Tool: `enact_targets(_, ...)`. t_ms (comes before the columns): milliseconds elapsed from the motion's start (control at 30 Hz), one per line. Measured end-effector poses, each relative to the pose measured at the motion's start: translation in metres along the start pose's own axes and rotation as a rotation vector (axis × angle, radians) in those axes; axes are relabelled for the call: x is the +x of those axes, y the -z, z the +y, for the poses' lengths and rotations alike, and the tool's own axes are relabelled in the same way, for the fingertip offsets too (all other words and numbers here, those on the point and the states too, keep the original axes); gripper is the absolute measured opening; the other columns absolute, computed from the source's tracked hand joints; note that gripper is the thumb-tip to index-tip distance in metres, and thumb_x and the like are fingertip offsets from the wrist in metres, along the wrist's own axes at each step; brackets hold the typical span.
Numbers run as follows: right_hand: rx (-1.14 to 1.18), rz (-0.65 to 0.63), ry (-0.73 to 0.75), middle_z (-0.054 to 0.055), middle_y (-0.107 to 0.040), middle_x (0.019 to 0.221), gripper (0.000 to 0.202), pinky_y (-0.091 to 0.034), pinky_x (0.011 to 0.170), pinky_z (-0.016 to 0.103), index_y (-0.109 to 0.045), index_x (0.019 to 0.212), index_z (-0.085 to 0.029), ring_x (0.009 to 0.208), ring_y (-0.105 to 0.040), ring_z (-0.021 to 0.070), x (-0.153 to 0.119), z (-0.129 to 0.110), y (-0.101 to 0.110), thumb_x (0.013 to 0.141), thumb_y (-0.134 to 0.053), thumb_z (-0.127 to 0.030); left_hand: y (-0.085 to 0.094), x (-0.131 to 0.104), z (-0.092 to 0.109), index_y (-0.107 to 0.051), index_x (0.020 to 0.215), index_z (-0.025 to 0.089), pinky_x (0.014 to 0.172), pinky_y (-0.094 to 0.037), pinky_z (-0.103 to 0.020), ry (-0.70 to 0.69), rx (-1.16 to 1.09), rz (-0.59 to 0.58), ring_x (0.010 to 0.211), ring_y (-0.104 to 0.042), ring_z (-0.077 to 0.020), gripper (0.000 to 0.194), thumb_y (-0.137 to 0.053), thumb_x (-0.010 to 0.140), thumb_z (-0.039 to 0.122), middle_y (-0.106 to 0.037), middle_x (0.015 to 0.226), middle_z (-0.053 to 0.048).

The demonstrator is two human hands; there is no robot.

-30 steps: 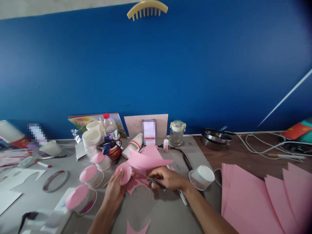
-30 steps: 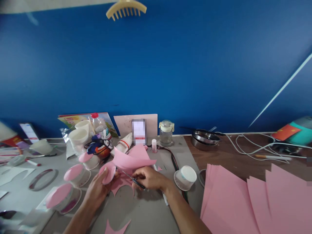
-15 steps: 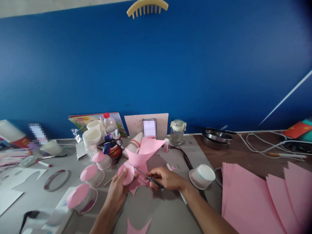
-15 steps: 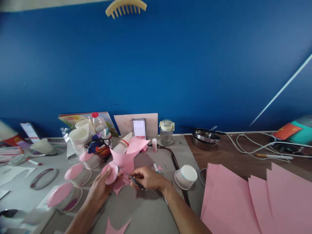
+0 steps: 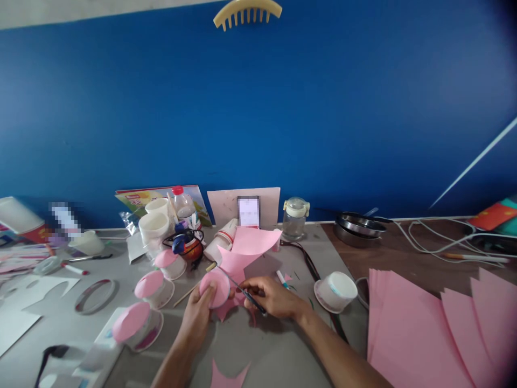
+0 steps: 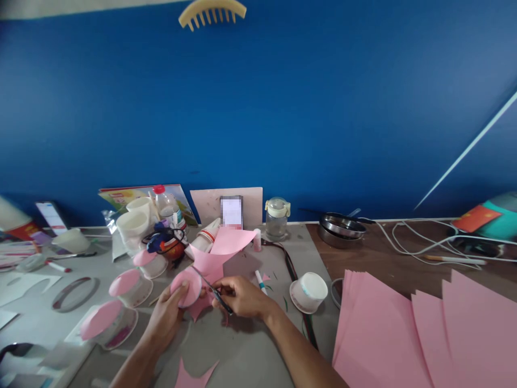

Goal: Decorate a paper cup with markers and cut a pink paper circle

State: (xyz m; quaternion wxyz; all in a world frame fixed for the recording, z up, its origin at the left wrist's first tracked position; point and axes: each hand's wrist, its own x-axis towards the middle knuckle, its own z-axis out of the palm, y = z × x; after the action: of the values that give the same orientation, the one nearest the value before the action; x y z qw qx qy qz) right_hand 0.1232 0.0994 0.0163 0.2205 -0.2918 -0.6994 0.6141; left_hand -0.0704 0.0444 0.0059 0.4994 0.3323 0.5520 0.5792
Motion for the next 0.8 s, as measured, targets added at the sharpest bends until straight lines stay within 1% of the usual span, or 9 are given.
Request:
enact_targets(167, -0.014, -0.004, 0.005, -0.001, -0.059, 0.069, 0.024, -0.036, 0.059, 0.022, -0.07, 0.1, -0.012, 0.061, -0.045, 0.0102, 0.001, 0.003, -0.001, 0.081, -0.062, -0.025, 0.006, 0.001, -0.001, -0.072, 0.075, 0.012, 0.054, -0.051, -0.03, -0.029, 0.088, -0.009, 0.061, -0.067, -0.0245, 0.04, -0.073, 0.068, 0.051, -0.07, 0.059, -0.007)
enact_targets(467, 0.035, -0.027, -0.008, -0.004, -0.052, 0.064, 0.017, -0.033, 0.054, 0.021, -0.067, 0.092, -0.013, 0.058, -0.041, 0.0093, 0.003, 0.007, -0.004, 0.081, -0.062, -0.025, 0.01, 0.003, -0.003, -0.073, 0.078, 0.011, 0.056, -0.05, -0.03, -0.049, 0.129, -0.031, 0.059, -0.065, -0.0227, 0.038, -0.069, 0.073, 0.049, -0.07, 0.061, -0.007)
enact_targets(600, 0.011, -0.018, -0.004, -0.005, -0.049, 0.064, 0.014, -0.031, 0.053, 0.02, -0.066, 0.09, -0.014, 0.058, -0.039, 0.0086, 0.003, 0.009, -0.005, 0.08, -0.063, -0.024, 0.012, 0.003, -0.002, -0.072, 0.076, 0.011, 0.054, -0.05, -0.029, -0.062, 0.156, -0.014, 0.056, -0.064, -0.0216, 0.038, -0.068, 0.074, 0.049, -0.069, 0.059, -0.006)
enact_targets(733, 0.06, -0.028, -0.019, -0.003, -0.054, 0.067, 0.017, -0.034, 0.054, 0.021, -0.065, 0.095, -0.015, 0.059, -0.043, 0.0098, 0.003, 0.01, -0.006, 0.083, -0.06, -0.025, 0.011, 0.003, 0.001, -0.072, 0.072, 0.012, 0.056, -0.05, -0.03, -0.078, 0.161, -0.013, 0.056, -0.063, -0.0213, 0.036, -0.069, 0.073, 0.047, -0.068, 0.056, -0.005)
enact_targets(800, 0.048, -0.028, -0.013, -0.002, -0.055, 0.067, 0.016, -0.035, 0.055, 0.021, -0.065, 0.094, -0.014, 0.06, -0.045, 0.0101, 0.002, 0.01, -0.006, 0.084, -0.059, -0.025, 0.01, 0.002, 0.002, -0.072, 0.071, 0.012, 0.057, -0.051, -0.03, -0.084, 0.165, 0.009, 0.057, -0.064, -0.0219, 0.034, -0.07, 0.072, 0.046, -0.068, 0.056, -0.006)
